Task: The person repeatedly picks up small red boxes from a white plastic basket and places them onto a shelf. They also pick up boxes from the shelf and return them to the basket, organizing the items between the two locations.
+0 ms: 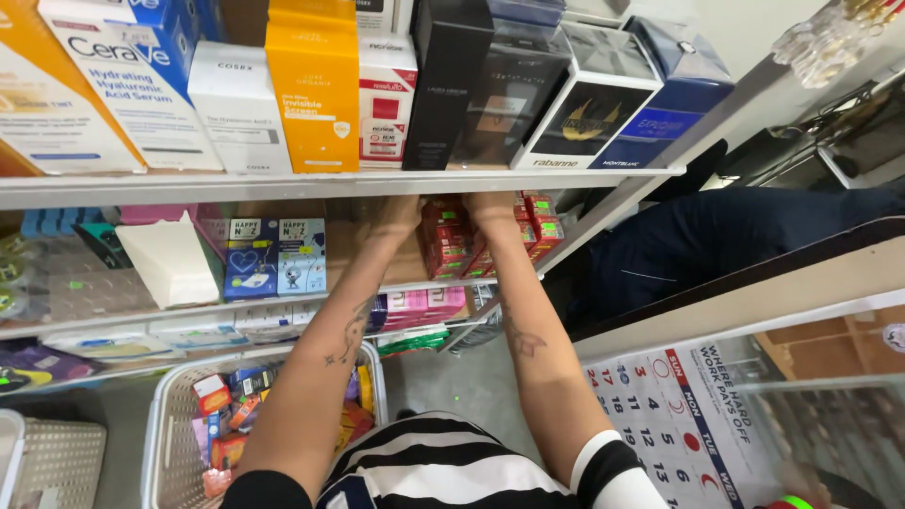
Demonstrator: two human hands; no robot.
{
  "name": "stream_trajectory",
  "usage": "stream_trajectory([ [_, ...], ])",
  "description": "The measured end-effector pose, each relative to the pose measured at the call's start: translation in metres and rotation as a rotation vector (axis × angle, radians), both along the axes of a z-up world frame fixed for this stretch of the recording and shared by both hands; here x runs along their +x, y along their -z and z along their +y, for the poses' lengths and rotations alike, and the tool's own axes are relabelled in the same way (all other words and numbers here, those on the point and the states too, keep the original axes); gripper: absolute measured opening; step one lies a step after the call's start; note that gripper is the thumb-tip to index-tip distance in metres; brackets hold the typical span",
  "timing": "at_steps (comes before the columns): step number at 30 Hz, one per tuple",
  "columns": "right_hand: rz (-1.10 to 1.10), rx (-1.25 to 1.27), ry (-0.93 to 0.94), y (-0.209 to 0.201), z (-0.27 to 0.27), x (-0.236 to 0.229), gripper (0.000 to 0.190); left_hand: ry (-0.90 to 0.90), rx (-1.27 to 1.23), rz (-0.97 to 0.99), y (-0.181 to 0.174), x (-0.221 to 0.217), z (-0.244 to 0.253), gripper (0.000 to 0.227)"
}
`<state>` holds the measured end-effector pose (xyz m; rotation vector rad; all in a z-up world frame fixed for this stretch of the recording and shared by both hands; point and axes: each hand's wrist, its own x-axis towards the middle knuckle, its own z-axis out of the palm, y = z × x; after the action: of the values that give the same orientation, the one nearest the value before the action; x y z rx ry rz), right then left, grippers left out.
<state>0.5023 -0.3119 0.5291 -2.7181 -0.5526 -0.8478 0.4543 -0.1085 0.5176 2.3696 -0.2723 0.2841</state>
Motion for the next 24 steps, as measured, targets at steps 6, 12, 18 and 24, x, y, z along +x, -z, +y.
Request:
stream_trajectory([
  [6,-0.185,0.216,-0.181,0.012,0.002,0.027,0.02,-0.045,0.324,-0.312,0.08,0.039,-0.004,0.04],
  [12,-0.005,0.707,-0.122,-0.011,0.029,0.013,0.054,-0.045,0.315,-0.18,0.097,0.051,-0.004,0.039],
  [18,-0.066,0.534,-0.171,-0.03,0.036,-0.002,0.04,-0.034,0.247,-0.062,0.061,0.03,-0.001,0.037],
  [24,-0.345,-0.197,-0.119,0.025,0.016,0.044,0.021,0.001,0.357,-0.22,0.07,0.028,0.0,0.042],
])
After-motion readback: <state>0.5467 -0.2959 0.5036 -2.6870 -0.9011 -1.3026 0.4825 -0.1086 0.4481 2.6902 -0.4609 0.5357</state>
